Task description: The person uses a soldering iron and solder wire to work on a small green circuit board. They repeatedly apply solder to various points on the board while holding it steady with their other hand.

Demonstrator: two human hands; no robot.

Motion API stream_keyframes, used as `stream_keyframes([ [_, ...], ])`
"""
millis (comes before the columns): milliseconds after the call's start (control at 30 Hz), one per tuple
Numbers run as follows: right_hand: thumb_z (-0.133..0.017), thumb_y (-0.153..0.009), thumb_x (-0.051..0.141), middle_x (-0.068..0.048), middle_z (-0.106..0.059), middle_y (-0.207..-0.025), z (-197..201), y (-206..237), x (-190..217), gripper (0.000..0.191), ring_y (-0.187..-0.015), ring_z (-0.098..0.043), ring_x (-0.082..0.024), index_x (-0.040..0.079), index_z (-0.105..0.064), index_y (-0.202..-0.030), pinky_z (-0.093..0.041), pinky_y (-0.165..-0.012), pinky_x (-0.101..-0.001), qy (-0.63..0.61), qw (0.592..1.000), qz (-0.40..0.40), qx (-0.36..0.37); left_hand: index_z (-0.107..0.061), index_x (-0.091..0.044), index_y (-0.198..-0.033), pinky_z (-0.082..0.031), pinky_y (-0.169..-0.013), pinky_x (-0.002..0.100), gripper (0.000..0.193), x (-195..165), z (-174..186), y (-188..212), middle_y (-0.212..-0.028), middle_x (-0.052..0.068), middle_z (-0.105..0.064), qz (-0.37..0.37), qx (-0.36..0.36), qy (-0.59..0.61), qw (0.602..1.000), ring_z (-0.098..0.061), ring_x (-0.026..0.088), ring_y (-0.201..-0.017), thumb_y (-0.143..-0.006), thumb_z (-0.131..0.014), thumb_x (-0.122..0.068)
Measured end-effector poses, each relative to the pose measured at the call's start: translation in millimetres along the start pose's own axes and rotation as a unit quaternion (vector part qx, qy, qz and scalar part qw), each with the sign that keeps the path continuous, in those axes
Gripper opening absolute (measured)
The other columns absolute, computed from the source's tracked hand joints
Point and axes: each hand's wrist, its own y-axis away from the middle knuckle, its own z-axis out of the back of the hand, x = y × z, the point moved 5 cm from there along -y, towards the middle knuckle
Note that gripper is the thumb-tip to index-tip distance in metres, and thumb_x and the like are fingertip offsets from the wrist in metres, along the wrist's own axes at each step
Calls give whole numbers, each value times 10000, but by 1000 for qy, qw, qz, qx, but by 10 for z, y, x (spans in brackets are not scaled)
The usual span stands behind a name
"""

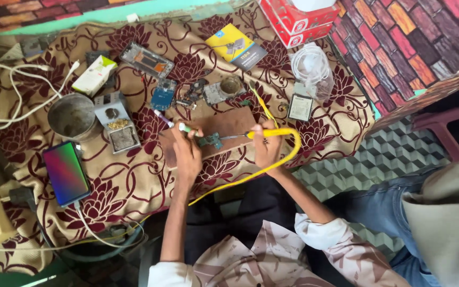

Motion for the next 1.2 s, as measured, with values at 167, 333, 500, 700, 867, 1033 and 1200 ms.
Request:
stream_keyframes([
  [167, -545, -1079, 194, -23, -575, -722, 114, -283, -326, 182, -618, -526, -68, 30, -527, -1002, -461, -571, -253, -48, 986, -109, -118, -389, 25, -1325, -529, -787, 383, 341, -64, -6, -35, -964, 186, -701, -42, -29, 4, 999, -700, 323, -873, -991, -342, 77],
  [333, -555, -1086, 219, -43, -557, -702, 41, -850, -319, 222, -602, -523, -108, 29, -569, -972, -436, -558, -295, 1, 994, -63, -84, -423, 0, -1214, -535, -714, 371, 188, -115, -16, -75, -965, 167, -722, 12, -15, 3, 1000, -726, 292, -839, -1036, -367, 25],
  [500, -582, -1083, 199, -110, -634, -783, -44, -1125, -175, 219, -699, -575, -221, 21, -595, -955, -450, -643, -383, 136, 984, 75, -86, -423, 0, -1223, -525, -648, 382, 217, -63, -12, -42, -953, 168, -730, 25, -13, -6, 1000, -715, 290, -767, -1022, -347, 30],
  [700, -574, -1090, 187, -109, -634, -761, -150, -1320, -204, 239, -684, -564, -228, 9, -556, -931, -435, -652, -391, 103, 992, 41, -55, -417, -22, -1214, -535, -631, 384, 242, -10, -2, -59, -936, 162, -729, 12, -19, -17, 1000, -705, 281, -720, -1007, -308, 39],
  [867, -579, -1089, 172, -130, -611, -764, -171, -1308, -148, 250, -710, -585, -245, 3, -534, -911, -447, -672, -395, 119, 990, 74, -32, -404, -38, -1202, -511, -547, 377, 233, 43, -33, -71, -911, 150, -726, 25, -10, -13, 1000, -669, 249, -645, -1016, -295, 52],
  [1033, -609, -1045, 195, -160, -607, -724, -230, -1330, -199, 219, -633, -596, -264, -8, -601, -964, -430, -596, -424, 227, 973, -23, 10, -409, -45, -1198, -472, -482, 346, 237, 68, -54, -53, -890, 148, -719, 10, -4, -5, 1000, -624, 209, -574, -1024, -293, 64],
  [1200, -594, -1075, 193, -119, -615, -731, -392, -1389, -51, 239, -648, -597, -235, -8, -585, -947, -454, -605, -392, 155, 986, 59, 20, -422, -52, -1203, -476, -444, 360, 273, 77, -63, -99, -906, 154, -735, 43, 2, -4, 999, -622, 213, -543, -1003, -275, 64],
])
